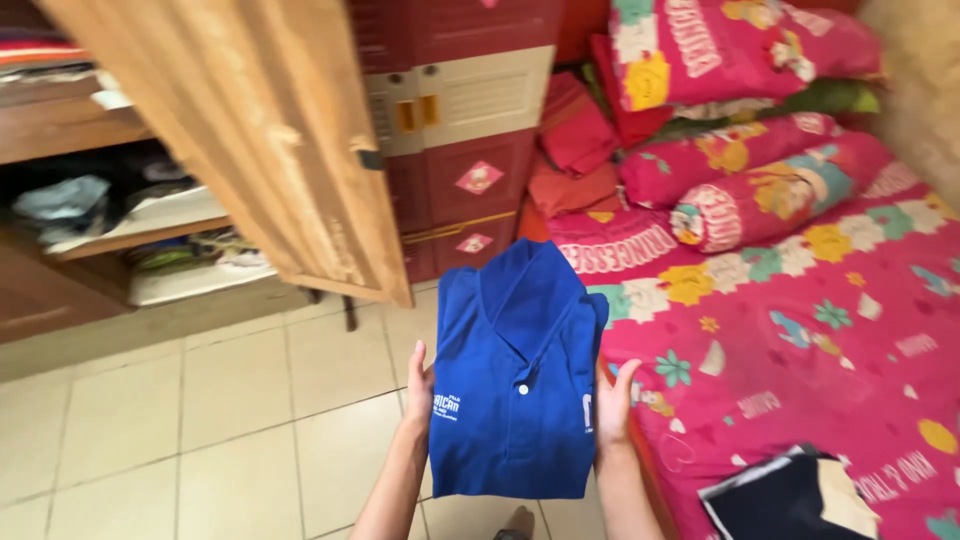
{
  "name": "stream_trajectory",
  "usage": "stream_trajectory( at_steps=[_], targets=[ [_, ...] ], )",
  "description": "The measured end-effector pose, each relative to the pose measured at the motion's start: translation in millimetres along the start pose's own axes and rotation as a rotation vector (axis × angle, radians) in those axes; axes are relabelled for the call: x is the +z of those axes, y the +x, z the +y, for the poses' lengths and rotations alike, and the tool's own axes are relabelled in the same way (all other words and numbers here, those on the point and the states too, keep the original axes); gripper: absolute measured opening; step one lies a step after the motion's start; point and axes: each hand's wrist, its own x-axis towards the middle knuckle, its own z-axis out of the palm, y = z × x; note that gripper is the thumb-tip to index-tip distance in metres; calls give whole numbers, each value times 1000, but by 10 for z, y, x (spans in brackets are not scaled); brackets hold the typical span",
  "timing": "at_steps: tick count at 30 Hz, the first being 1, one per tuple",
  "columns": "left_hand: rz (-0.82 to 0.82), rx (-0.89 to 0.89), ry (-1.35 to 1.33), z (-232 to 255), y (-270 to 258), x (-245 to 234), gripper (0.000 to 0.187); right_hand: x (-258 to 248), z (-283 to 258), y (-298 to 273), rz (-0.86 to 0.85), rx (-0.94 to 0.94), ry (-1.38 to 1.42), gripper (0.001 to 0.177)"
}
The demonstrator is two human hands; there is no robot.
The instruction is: The person picks up folded shirts from a bed, carries them to a wooden wardrobe, and places them on a shelf. The person repeats this process with several shirts, stacking them neatly inside the wardrobe.
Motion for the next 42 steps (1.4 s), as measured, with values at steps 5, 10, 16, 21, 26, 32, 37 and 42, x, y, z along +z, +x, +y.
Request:
stream_trajectory(
  at_steps=[5, 10, 16, 21, 26, 32, 37, 42],
  targets=[
    [-53, 94, -107, 494, -493, -660, 96, 590, 667, 28, 2, 122, -1, 107],
    [-57, 180, -75, 1005, -998, -1220, 101, 1270, 1261, -5, -83, 178, 29, 107],
    [-46, 258, -129, 1454, -1506, -1670, 101, 1984, 1778, -92, -195, 197, -34, 104],
    [-62, 287, -152, 1795, -1866, -2023, 102, 2469, 2186, -205, -326, 222, 32, 103],
    [-56, 317, -212, 2031, -2199, -2329, 101, 2832, 2545, -278, -377, 203, -10, 101],
    [-74, 386, -212, 2199, -2463, -2613, 103, 3094, 2871, -265, -421, 266, -11, 101],
    [-32, 398, -261, 2365, -2548, -2765, 104, 3353, 3067, -138, -432, 309, -20, 101],
    [-51, 451, -255, 2572, -2508, -2989, 103, 3579, 3263, 72, -436, 335, -30, 100]
  ],
)
